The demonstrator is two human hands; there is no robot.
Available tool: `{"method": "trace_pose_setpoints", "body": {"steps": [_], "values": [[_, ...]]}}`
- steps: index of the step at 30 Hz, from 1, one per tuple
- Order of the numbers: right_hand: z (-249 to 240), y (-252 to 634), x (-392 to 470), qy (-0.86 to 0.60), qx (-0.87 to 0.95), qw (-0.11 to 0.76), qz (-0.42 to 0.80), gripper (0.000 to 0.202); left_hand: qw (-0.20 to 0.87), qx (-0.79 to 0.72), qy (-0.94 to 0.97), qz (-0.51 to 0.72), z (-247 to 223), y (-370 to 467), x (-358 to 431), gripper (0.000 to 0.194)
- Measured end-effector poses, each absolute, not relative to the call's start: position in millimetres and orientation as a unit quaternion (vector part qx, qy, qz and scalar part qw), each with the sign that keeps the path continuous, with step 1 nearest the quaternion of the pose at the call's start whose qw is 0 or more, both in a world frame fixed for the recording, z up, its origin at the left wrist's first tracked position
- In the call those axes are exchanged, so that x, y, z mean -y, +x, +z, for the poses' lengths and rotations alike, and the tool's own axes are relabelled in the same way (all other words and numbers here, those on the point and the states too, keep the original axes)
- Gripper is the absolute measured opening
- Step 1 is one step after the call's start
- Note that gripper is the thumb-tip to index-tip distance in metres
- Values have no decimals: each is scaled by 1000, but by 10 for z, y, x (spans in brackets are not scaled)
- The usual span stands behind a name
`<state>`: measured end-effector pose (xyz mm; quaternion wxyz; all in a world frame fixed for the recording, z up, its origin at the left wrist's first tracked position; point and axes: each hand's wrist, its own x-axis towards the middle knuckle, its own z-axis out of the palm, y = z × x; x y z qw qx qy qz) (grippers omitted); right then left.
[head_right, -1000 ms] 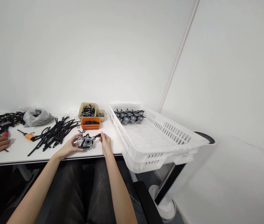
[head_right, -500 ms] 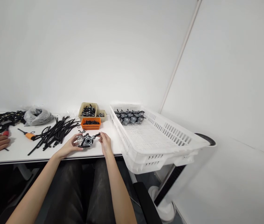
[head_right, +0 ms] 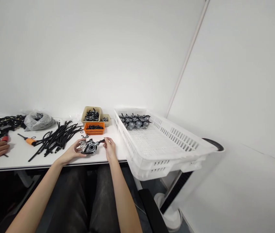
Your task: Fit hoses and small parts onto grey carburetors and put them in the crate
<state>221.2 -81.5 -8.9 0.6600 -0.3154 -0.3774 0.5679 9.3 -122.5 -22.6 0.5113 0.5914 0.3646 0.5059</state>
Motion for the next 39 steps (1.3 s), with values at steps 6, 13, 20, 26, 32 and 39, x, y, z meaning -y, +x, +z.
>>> {"method": "trace_pose_setpoints", "body": {"steps": [6, 13, 20, 26, 32, 39], "values": [[-67, 2217, 835, -311, 380, 651, 579, 31, 512, -370, 586, 507, -230, 93, 1218, 87], [-79, 2222, 828, -312, 381, 658, 570, 32, 511, -369, 591, 504, -225, 99, 1222, 89], [-81, 2219, 825, -317, 377, 656, 571, 32, 511, -366, 592, 504, -201, 107, 1240, 89], [-63, 2217, 837, -318, 383, 649, 575, 34, 510, -370, 587, 509, -228, 97, 1217, 88], [-77, 2218, 829, -316, 382, 657, 568, 34, 508, -370, 592, 504, -232, 93, 1222, 89], [-85, 2214, 818, -317, 383, 652, 573, 34, 506, -372, 589, 509, -225, 101, 1222, 88]]}}
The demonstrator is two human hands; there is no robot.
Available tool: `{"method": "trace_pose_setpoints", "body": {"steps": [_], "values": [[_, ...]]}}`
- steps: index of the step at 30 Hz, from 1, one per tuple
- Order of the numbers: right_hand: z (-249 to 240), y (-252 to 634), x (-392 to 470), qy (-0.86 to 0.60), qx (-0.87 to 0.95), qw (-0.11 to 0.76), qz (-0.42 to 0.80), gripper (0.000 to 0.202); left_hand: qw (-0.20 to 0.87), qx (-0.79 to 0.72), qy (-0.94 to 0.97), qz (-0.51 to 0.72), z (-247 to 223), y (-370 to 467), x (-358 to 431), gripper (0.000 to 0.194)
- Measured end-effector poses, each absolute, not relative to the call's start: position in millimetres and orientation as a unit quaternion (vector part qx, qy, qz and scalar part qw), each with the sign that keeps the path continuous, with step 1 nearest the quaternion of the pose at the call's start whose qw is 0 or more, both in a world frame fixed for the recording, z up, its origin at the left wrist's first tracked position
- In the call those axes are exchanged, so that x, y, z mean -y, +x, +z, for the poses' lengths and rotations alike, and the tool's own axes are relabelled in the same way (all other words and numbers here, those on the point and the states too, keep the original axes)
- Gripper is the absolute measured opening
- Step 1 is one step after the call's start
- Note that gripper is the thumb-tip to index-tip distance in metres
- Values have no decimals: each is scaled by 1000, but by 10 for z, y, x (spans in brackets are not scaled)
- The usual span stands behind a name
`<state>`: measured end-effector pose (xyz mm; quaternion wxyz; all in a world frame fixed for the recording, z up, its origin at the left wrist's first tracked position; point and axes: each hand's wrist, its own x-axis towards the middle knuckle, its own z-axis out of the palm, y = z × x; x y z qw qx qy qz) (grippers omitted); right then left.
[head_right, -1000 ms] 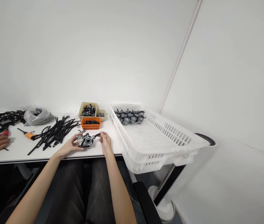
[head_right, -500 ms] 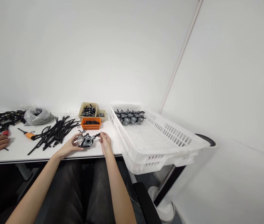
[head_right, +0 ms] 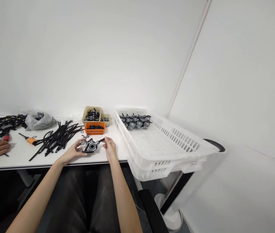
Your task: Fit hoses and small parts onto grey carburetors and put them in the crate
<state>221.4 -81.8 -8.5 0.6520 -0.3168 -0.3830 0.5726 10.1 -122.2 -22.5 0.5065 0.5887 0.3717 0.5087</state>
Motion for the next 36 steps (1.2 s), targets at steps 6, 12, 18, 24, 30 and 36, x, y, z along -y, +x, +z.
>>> {"method": "trace_pose_setpoints", "body": {"steps": [6, 12, 18, 24, 30, 36], "values": [[-86, 2215, 819, -319, 385, 654, 568, 35, 497, -380, 594, 506, -220, 100, 1226, 89], [-88, 2219, 813, -319, 380, 660, 565, 33, 507, -372, 591, 506, -221, 104, 1221, 90], [-71, 2213, 831, -318, 383, 650, 575, 32, 500, -383, 583, 513, -223, 106, 1218, 89], [-81, 2218, 825, -318, 382, 655, 569, 34, 498, -385, 586, 510, -192, 113, 1240, 90], [-79, 2217, 820, -319, 376, 660, 568, 32, 507, -374, 590, 505, -216, 105, 1221, 90], [-67, 2213, 834, -315, 381, 652, 575, 32, 502, -379, 584, 513, -227, 104, 1218, 89]]}}
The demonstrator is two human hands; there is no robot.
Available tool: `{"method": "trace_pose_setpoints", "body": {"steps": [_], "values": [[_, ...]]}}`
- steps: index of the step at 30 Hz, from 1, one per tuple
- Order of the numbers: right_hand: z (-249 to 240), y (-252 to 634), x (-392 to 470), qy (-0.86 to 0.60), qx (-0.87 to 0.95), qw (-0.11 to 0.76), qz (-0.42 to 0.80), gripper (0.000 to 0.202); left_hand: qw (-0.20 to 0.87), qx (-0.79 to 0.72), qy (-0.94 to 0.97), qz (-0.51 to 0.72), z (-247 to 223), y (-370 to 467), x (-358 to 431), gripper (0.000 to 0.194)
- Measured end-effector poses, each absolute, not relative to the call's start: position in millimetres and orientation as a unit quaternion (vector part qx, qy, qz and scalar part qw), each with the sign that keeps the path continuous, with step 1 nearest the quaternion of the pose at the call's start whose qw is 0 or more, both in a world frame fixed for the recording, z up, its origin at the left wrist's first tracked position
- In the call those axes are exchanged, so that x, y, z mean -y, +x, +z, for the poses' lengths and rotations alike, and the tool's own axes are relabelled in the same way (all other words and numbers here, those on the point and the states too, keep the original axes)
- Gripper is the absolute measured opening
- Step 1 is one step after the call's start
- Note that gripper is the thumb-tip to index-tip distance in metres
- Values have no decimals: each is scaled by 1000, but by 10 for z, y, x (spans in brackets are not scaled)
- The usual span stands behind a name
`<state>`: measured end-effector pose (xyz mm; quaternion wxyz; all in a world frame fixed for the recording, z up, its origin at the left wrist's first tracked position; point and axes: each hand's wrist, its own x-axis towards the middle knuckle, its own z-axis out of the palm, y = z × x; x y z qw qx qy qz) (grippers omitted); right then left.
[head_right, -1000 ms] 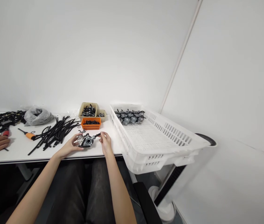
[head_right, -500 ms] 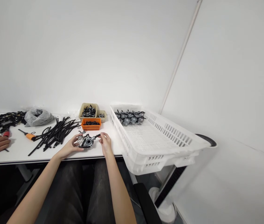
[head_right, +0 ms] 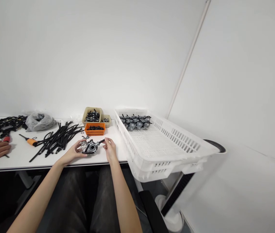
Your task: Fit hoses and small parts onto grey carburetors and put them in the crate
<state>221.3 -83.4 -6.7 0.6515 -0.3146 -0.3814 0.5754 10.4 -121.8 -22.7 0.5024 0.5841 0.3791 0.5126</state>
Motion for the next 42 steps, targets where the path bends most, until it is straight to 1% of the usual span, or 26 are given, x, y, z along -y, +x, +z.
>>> {"method": "trace_pose_setpoints", "body": {"steps": [9, 20, 26, 42], "values": [[-108, 2233, 797, -314, 372, 662, 570, 33, 504, -377, 594, 501, -209, 112, 1237, 90], [-110, 2216, 794, -318, 381, 651, 574, 34, 494, -385, 593, 506, -223, 102, 1222, 87], [-137, 2224, 768, -319, 376, 660, 567, 33, 502, -379, 594, 502, -230, 93, 1214, 90], [-101, 2219, 809, -310, 374, 645, 589, 32, 501, -392, 576, 514, -209, 111, 1229, 87]]}}
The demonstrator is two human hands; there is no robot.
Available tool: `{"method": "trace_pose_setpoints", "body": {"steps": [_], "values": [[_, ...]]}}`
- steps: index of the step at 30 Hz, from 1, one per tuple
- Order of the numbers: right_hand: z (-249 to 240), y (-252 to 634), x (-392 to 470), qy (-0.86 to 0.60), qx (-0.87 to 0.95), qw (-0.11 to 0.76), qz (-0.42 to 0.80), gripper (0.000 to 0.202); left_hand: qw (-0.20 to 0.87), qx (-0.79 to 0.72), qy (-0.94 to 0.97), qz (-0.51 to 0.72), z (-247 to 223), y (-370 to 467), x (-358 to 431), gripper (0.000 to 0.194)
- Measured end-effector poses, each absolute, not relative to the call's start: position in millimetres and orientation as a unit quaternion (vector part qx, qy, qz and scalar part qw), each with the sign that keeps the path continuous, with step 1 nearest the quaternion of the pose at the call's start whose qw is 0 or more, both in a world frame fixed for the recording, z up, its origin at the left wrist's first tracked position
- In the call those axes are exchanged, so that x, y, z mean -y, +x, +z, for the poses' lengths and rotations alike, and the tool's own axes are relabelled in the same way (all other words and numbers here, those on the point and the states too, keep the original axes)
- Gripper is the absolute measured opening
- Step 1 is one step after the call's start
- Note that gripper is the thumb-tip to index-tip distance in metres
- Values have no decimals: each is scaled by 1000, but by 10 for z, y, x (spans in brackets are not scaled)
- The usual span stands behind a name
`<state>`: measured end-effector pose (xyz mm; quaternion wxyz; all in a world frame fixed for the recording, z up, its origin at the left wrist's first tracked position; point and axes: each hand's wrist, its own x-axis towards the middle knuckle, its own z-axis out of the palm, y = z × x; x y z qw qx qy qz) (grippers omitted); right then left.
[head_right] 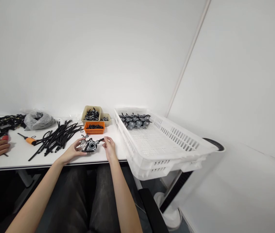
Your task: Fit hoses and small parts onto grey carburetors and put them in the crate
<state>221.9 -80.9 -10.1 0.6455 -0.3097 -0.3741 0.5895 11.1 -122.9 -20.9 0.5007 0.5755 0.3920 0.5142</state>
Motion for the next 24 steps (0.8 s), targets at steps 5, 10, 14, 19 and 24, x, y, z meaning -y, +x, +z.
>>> {"method": "trace_pose_setpoints", "body": {"steps": [5, 10, 14, 19, 24], "values": [[-82, 2219, 834, -304, 384, 637, 595, 31, 524, -376, 555, 526, -222, 98, 1207, 87], [-65, 2217, 866, -291, 407, 618, 607, 34, 528, -375, 550, 528, -221, 90, 1209, 86], [-72, 2212, 876, -292, 441, 607, 592, 38, 541, -375, 541, 524, -201, 93, 1226, 84], [-101, 2205, 857, -312, 453, 615, 565, 39, 544, -383, 542, 513, -193, 97, 1236, 82], [-137, 2203, 825, -321, 451, 623, 553, 34, 527, -389, 562, 505, -224, 105, 1230, 87]]}}
